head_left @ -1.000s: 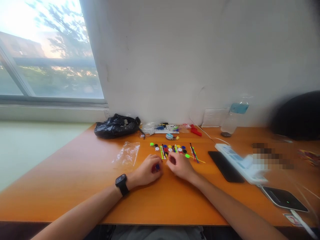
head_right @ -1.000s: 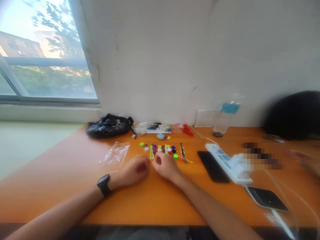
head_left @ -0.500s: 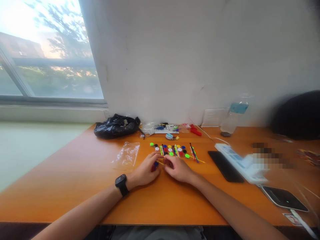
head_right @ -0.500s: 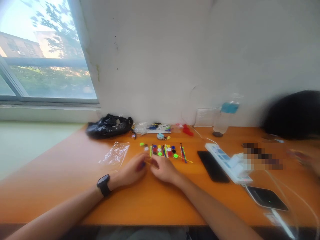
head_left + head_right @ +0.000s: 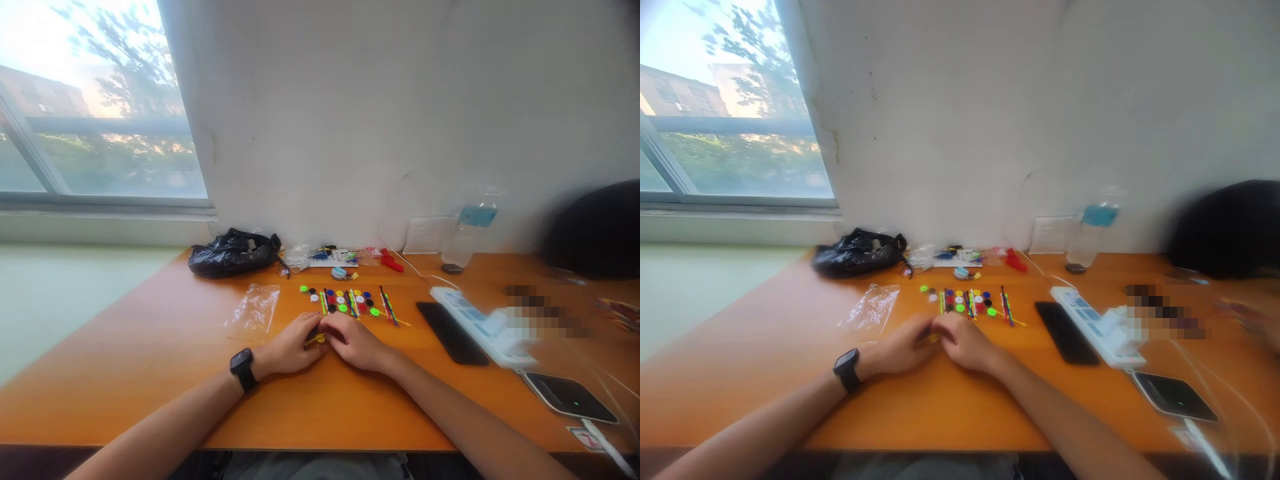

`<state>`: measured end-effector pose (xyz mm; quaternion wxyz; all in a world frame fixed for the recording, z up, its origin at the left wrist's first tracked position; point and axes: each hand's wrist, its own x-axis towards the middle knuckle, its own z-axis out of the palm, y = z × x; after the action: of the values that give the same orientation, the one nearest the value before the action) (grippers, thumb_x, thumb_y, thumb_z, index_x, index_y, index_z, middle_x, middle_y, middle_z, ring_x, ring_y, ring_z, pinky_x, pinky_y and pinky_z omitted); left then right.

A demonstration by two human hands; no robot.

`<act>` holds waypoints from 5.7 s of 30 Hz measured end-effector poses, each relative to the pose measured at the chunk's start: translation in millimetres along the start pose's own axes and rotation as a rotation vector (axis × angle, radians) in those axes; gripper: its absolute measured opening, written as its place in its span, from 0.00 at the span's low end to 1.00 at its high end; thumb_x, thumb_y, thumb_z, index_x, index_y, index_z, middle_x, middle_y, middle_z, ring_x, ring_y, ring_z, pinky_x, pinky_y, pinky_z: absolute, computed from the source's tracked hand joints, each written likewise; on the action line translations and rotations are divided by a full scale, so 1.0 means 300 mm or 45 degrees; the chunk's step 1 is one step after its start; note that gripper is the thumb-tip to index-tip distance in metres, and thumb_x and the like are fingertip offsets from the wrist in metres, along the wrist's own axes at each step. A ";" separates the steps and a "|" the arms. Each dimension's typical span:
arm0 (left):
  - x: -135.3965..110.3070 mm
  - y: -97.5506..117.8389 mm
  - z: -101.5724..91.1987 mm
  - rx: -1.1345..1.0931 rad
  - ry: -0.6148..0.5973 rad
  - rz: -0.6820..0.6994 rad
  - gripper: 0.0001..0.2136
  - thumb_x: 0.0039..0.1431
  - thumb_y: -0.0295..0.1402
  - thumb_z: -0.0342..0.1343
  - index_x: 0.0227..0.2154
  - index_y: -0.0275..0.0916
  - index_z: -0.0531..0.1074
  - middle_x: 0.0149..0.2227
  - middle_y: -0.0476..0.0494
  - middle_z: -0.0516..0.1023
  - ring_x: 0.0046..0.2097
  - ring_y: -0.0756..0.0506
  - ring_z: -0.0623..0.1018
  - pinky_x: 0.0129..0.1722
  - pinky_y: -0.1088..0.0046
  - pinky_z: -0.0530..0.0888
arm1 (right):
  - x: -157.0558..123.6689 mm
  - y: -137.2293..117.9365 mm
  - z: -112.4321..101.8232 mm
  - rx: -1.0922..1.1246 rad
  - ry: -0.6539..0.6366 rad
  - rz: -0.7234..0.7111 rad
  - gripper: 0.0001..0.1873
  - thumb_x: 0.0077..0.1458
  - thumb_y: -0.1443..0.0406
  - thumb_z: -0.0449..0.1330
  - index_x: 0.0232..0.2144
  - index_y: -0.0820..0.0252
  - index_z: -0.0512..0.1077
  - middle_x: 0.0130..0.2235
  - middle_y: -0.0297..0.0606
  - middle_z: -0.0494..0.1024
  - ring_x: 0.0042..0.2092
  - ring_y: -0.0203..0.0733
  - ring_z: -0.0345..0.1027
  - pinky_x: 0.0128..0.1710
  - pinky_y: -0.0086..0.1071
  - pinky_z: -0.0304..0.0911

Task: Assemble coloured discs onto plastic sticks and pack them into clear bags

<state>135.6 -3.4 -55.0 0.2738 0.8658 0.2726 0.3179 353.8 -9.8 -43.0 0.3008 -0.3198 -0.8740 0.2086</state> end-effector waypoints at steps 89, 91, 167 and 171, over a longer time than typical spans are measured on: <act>-0.012 0.003 -0.012 -0.133 0.015 0.014 0.35 0.59 0.21 0.55 0.69 0.45 0.60 0.66 0.38 0.70 0.66 0.38 0.72 0.68 0.55 0.68 | -0.001 -0.032 -0.009 0.073 0.001 0.040 0.22 0.62 0.73 0.60 0.58 0.57 0.73 0.53 0.46 0.79 0.54 0.51 0.73 0.56 0.44 0.69; -0.013 0.002 -0.010 -0.111 0.019 0.021 0.35 0.59 0.21 0.55 0.70 0.44 0.58 0.67 0.37 0.69 0.67 0.38 0.71 0.69 0.55 0.67 | -0.001 -0.031 -0.008 0.044 0.012 0.030 0.20 0.62 0.72 0.60 0.56 0.57 0.74 0.52 0.46 0.79 0.52 0.50 0.74 0.55 0.43 0.70; 0.005 -0.048 -0.041 0.591 0.356 -0.090 0.26 0.65 0.29 0.55 0.65 0.43 0.62 0.70 0.36 0.63 0.72 0.32 0.58 0.69 0.43 0.63 | -0.013 -0.034 -0.004 -0.229 -0.029 0.174 0.09 0.63 0.67 0.60 0.45 0.56 0.77 0.47 0.43 0.83 0.47 0.49 0.77 0.48 0.37 0.69; 0.002 -0.026 -0.046 0.546 0.266 -0.017 0.26 0.66 0.26 0.52 0.66 0.43 0.63 0.69 0.35 0.65 0.71 0.35 0.62 0.69 0.47 0.66 | -0.010 -0.036 -0.010 -0.243 0.025 0.191 0.10 0.63 0.67 0.60 0.45 0.56 0.77 0.48 0.44 0.82 0.48 0.50 0.77 0.47 0.37 0.68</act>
<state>124.1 6.4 -50.9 0.0561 0.8648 0.3662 0.3388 352.8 -18.9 -36.0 0.2611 -0.4134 -0.8605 0.1433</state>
